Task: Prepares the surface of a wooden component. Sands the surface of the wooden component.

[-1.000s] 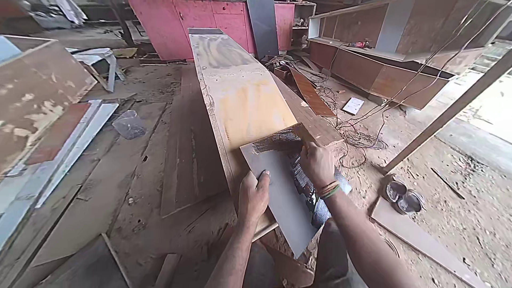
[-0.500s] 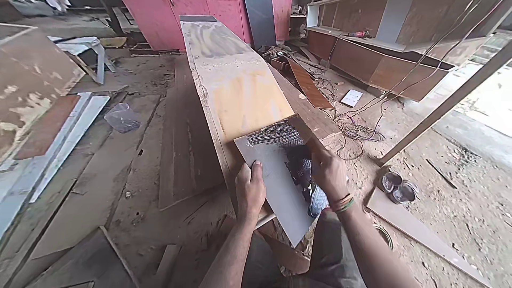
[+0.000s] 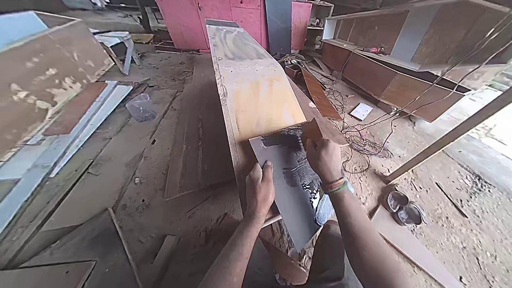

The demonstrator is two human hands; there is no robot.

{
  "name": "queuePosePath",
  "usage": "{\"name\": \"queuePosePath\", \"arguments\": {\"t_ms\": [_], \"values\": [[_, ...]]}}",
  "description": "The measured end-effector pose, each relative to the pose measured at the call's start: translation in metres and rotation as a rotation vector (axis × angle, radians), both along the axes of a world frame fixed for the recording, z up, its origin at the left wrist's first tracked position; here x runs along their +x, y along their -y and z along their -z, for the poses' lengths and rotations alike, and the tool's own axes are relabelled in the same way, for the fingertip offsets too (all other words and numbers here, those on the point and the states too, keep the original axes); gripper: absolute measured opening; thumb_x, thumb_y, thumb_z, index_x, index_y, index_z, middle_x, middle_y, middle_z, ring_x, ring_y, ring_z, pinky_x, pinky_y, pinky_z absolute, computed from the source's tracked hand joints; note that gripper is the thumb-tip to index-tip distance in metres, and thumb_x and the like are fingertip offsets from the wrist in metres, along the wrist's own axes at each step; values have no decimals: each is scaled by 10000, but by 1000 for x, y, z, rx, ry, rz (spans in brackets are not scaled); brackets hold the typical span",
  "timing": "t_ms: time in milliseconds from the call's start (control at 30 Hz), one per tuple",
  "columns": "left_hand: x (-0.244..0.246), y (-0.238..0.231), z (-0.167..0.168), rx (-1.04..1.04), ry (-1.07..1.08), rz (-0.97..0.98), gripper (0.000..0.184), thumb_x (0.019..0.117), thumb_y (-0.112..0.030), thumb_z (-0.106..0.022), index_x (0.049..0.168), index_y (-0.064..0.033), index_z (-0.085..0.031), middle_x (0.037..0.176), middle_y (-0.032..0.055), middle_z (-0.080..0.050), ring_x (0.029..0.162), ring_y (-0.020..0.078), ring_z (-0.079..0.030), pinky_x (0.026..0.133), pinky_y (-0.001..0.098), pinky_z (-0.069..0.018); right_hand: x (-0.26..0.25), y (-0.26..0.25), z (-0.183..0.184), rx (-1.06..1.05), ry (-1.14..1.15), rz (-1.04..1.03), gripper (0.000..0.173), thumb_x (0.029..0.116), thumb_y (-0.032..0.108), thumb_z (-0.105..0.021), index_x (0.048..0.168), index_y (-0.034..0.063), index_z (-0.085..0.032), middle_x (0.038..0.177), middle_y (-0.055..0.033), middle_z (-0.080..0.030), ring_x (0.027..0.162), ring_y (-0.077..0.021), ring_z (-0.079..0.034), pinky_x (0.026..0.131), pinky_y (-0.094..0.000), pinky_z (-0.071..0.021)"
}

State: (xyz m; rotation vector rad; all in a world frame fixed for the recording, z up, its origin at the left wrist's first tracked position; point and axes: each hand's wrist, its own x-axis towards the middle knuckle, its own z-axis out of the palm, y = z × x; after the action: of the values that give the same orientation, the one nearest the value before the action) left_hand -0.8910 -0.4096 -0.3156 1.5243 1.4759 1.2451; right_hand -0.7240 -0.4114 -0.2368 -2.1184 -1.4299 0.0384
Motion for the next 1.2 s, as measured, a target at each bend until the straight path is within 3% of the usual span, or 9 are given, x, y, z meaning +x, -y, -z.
{"name": "queuePosePath", "arguments": {"t_ms": [100, 267, 400, 500, 567, 767, 1000, 1100, 1200], "values": [[0, -3, 2, 10, 8, 4, 373, 1071, -305, -468, 874, -43, -645, 701, 38, -571, 682, 154, -598, 660, 380, -492, -29, -9, 14, 31, 98, -91, 320, 1006, 213, -507, 963, 9, -749, 944, -172, -734, 905, -349, -721, 786, -546, -557], [-3, -6, 8, 95, 44, 14, 403, 1080, -324, -424, 896, -72, -679, 757, 25, -641, 758, 123, -651, 725, 357, -540, -80, 10, 28, 342, 170, -321, 228, 929, 175, -572, 906, 63, -768, 811, -95, -713, 767, -261, -716, 656, -437, -579], [-2, -5, 2, 40, 86, -19, 398, 1084, -296, -457, 841, -51, -657, 709, 22, -586, 705, 122, -606, 685, 355, -500, -24, 26, 15, 394, 70, -247, 255, 964, 190, -579, 1038, 74, -794, 832, -84, -747, 756, -242, -727, 667, -469, -584], [2, -3, 1, 25, 36, -17, 409, 1083, -303, -443, 852, -38, -652, 713, 42, -575, 716, 150, -603, 691, 386, -493, 26, 27, 28, 190, 98, -3, 315, 1006, 253, -541, 956, 25, -753, 821, -164, -722, 779, -358, -716, 679, -574, -537], [3, -3, 1, 36, 6, -18, 413, 1083, -305, -440, 861, -31, -655, 712, 44, -578, 708, 155, -603, 685, 387, -494, 20, 30, 43, 126, 81, -7, 307, 1018, 221, -530, 1052, 27, -765, 946, -192, -738, 909, -396, -715, 773, -600, -545], [-1, -3, 4, 76, 10, -30, 357, 1072, -292, -465, 941, -66, -708, 800, 25, -688, 799, 108, -678, 770, 368, -559, -65, 58, 57, 443, 147, -333, 220, 909, 188, -578, 937, 89, -772, 837, -47, -720, 783, -211, -709, 642, -368, -585], [5, -3, -4, 5, -76, -67, 396, 1087, -301, -469, 869, -25, -650, 744, 61, -584, 734, 165, -599, 715, 400, -490, 55, -6, 23, 75, 37, -58, 312, 1036, 273, -524, 1003, 59, -748, 892, -173, -722, 885, -385, -707, 756, -614, -535], [5, -4, -4, -28, -129, -69, 389, 1087, -313, -472, 885, -25, -639, 762, 65, -586, 757, 168, -605, 733, 402, -491, 42, -4, 45, 90, 82, -138, 283, 1027, 215, -527, 1072, 74, -768, 999, -162, -743, 984, -367, -705, 834, -580, -551], [7, -4, -3, -8, -174, -75, 396, 1082, -321, -475, 909, -11, -650, 794, 89, -613, 796, 193, -622, 762, 430, -496, -8, 48, 69, 295, 127, -328, 261, 944, 172, -548, 1021, 58, -771, 920, -123, -748, 896, -319, -723, 748, -491, -581]]}}
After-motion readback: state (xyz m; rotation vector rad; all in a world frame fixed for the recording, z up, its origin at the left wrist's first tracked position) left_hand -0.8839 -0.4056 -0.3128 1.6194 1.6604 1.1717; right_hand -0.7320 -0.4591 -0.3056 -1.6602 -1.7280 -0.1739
